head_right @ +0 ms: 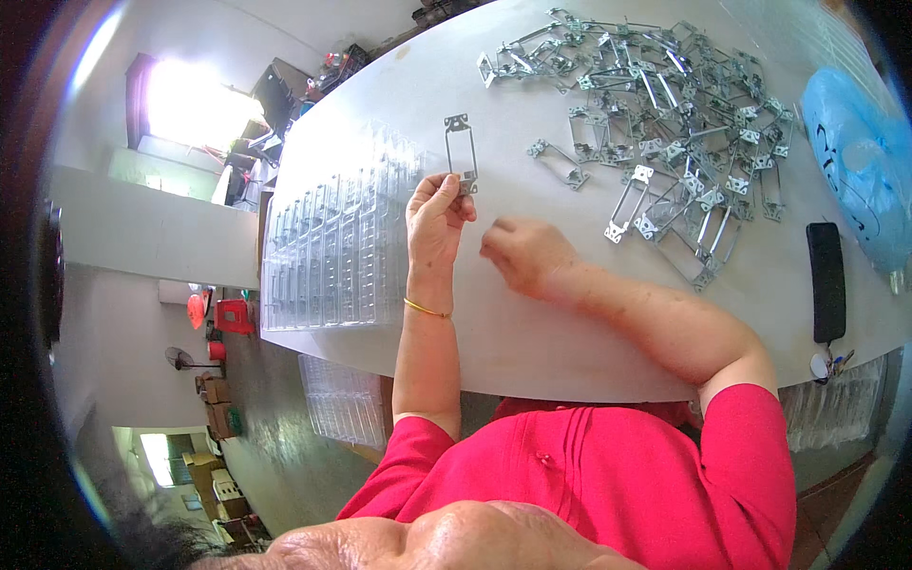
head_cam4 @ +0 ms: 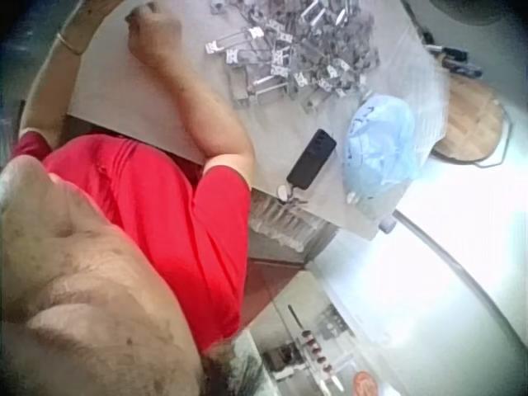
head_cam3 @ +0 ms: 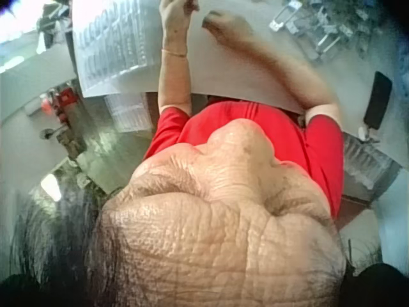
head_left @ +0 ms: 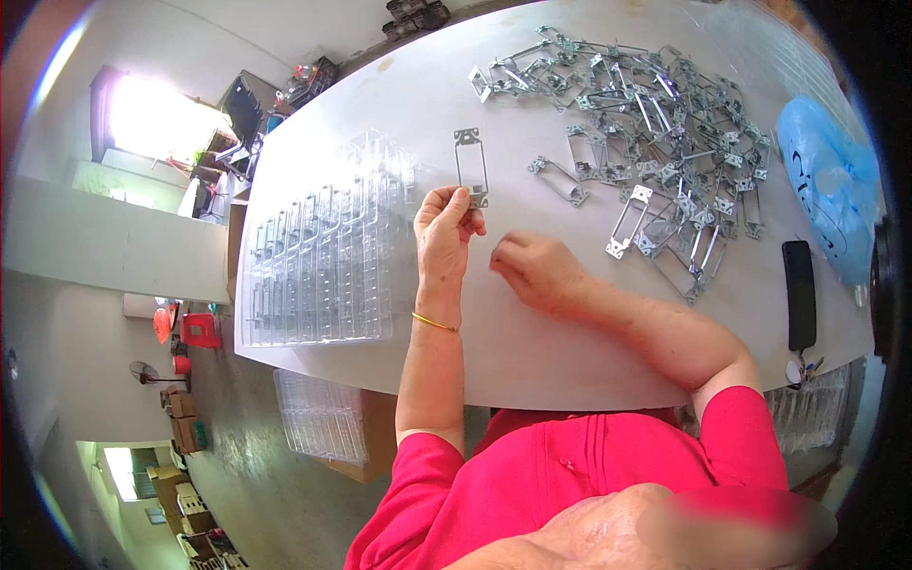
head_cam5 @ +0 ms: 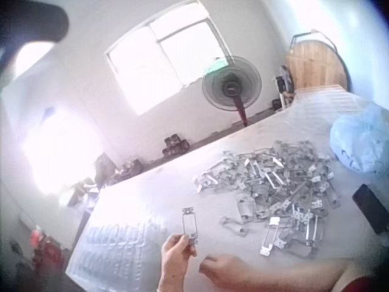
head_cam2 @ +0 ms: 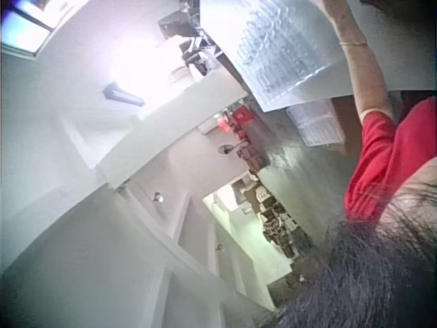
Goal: The person assembles metal components by hand, picking up a frame and a small pin from the table. They insert the pin into the frame and place the completed unit into a clear plastic tray before repeating the process.
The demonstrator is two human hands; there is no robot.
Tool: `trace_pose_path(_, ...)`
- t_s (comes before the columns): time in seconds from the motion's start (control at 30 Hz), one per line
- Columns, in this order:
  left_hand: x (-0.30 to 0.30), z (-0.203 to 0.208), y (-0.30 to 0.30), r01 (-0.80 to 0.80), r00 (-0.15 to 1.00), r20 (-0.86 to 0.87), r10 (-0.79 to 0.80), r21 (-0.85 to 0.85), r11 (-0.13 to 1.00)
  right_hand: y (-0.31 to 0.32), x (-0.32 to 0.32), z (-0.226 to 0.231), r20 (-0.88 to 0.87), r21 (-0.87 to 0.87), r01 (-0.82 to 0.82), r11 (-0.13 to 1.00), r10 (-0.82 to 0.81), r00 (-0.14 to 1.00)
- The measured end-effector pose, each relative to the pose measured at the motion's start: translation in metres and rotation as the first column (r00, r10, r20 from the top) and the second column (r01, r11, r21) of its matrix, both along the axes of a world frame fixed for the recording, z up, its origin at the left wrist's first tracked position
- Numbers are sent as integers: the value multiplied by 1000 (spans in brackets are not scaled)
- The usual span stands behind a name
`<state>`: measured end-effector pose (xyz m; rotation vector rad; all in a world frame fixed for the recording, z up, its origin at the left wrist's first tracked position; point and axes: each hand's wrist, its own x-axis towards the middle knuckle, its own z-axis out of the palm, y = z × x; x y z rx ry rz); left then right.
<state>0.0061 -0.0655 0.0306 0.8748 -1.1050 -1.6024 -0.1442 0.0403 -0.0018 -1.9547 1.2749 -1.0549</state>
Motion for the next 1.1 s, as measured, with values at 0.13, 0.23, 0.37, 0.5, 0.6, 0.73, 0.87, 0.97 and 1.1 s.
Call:
trace_pose_path(0.13,10,-11,6,-23,1000,-12,23,32,999,-27,-27,7,-116,-381,185,906,-246,962)
trace_pose_path(0.23,12,-15,12,-11,999,46,8,73,997,-37,-39,-3,-162,-441,247,863,-347,924)
trace_pose_path(0.37,10,-20,20,27,999,23,-29,75,997,-45,-46,-9,-197,-271,412,870,-469,861)
trace_pose_path(0.5,12,-18,26,47,998,47,-51,72,996,-42,-55,9,-189,-217,413,885,-453,871)
trace_pose_path(0.6,9,-17,29,80,997,-3,-80,54,995,-34,-56,35,-65,-80,459,885,-464,883)
trace_pose_path(0.73,7,-19,32,187,982,-13,-187,22,982,-30,-60,38,268,121,448,886,-464,844)
trace_pose_path(0.87,2,-12,39,273,962,20,-273,5,962,-18,-62,43,444,250,327,911,-408,798)
trace_pose_path(0.97,0,-13,43,321,947,21,-320,-14,947,-6,-64,44,474,329,299,896,-430,768)
trace_pose_path(1.1,-5,-11,48,366,930,29,-366,6,931,6,-68,44,464,398,313,863,-483,743)
